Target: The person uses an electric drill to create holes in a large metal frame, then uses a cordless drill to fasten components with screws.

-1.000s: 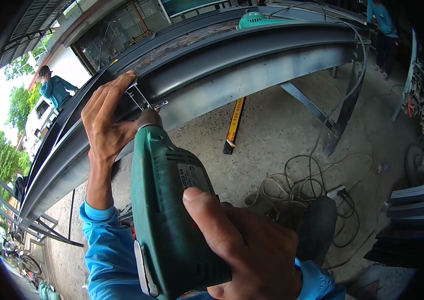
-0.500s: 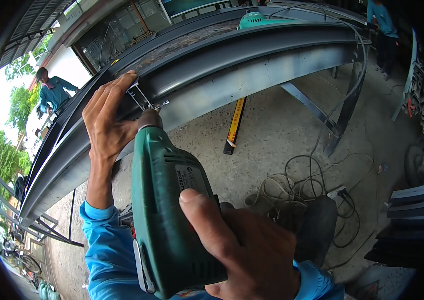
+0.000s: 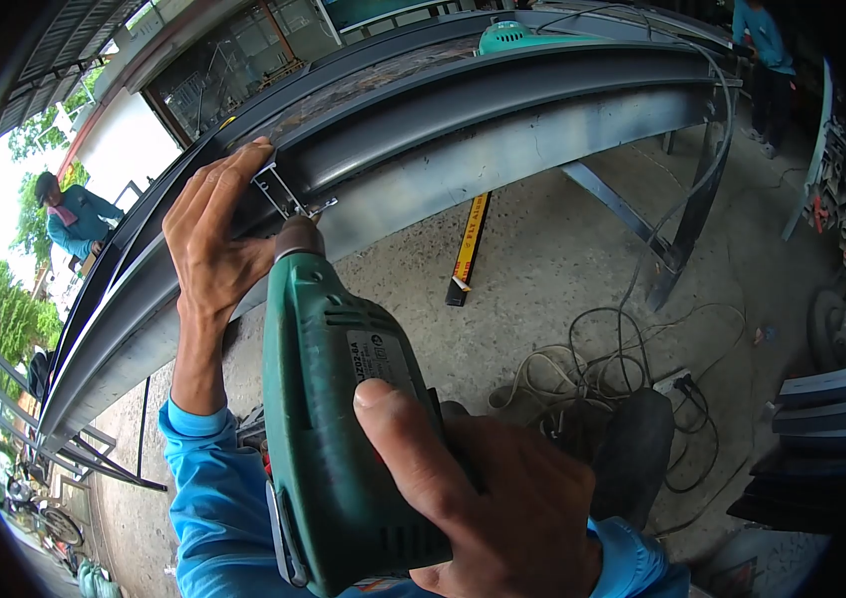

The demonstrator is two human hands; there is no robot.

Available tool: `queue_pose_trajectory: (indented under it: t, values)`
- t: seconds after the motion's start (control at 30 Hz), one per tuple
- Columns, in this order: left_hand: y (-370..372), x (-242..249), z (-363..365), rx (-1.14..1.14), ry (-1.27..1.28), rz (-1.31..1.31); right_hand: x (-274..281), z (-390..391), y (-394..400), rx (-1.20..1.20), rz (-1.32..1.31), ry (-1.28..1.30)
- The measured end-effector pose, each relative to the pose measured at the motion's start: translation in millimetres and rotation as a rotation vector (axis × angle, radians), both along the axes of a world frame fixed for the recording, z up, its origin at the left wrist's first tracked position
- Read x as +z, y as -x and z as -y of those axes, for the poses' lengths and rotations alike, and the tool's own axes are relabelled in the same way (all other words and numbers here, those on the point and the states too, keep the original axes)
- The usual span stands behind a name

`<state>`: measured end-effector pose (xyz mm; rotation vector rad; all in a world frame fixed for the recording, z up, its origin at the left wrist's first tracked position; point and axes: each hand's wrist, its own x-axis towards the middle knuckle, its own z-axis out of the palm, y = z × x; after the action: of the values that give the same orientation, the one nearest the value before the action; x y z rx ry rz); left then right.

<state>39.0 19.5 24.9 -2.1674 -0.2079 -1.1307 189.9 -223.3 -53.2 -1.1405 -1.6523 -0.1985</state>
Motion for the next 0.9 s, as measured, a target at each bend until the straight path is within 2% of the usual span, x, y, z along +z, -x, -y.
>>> queue_pose_trajectory:
  t: [0.13, 0.67, 0.77, 0.83, 0.9]
  values:
    - [0, -1, -1, -0.012, -0.002, 0.001, -2, -3, -4, 0.063, -0.024, -0.013]
    - [-3, -1, 1, 0.013, -0.014, -0.001, 5, -1, -8, 0.013, 0.032, 0.012]
    - [-2, -1, 1, 0.013, -0.009, -0.001, -3, -4, -8, 0.042, -0.011, -0.02]
    - [-1, -1, 0, 0.012, -0.007, -0.002, -6, -5, -12, 0.154, -0.053, -0.006]
    - [-1, -2, -2, -0.017, -0.01, -0.002, -7, -3, -6, 0.128, -0.123, 0.009]
